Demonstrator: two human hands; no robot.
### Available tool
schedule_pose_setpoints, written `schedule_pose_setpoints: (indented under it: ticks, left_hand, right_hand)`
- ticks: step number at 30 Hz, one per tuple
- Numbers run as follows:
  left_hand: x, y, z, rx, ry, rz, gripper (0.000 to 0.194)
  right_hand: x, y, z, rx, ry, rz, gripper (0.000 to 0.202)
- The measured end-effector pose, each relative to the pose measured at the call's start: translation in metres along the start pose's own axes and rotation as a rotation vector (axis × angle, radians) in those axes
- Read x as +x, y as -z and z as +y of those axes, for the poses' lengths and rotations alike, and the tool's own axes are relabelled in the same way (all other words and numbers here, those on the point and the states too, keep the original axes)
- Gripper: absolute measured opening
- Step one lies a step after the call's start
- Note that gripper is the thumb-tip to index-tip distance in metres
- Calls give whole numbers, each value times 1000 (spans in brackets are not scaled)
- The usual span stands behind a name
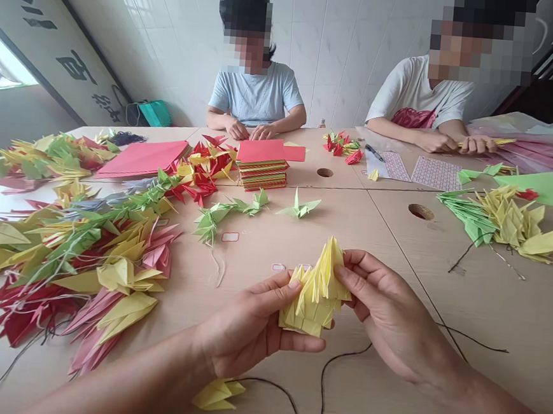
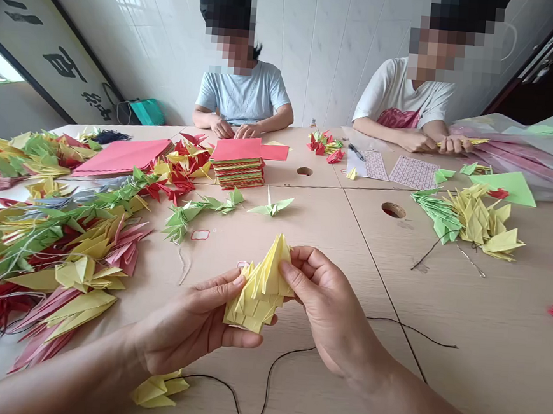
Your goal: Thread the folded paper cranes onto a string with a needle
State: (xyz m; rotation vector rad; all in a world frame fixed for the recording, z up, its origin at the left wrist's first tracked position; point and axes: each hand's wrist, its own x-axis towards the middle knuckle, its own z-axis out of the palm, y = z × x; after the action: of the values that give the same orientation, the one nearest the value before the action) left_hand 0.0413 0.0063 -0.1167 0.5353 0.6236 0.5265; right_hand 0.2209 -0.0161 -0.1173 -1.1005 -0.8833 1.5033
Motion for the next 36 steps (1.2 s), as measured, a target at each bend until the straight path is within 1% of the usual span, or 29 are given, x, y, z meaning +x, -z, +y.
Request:
schedule_pose_setpoints:
  ticks: [3,6,9,13,16,21,26,30,36]
  left_hand:
    - [1,0,-2,-22,-3,-4,24]
    - [0,-1,-3,-28,-5,21,24]
    - [0,-1,-5,-2,-16,8,26]
    - [0,-1,-7,49,-41,-5,24]
    - [-1,-2,-7,61,-54,0,24]
    - [-2,-1,-5,86,-55,-26,26]
    - [-1,0,-6,63,-46,-51,28]
    - [0,0,-5,15,-30,-37,27]
    - [-1,1,-4,86,-61,-64,28]
  right_hand:
    - [0,-1,0,10,-10,22,20]
    - [1,1,4,-71,35,47,21]
    - [2,2,7,-181,86,61,21]
    - [1,2,7,-258,92,49,22]
    - [0,0,4,-216,64,55,21]
    - [0,1,4,-91,-8,8,17]
    - [0,2,6,-183,43,22,18]
    - [0,2,7,-233,65,2,19]
    - [0,-1,8,-221,50,-17,20]
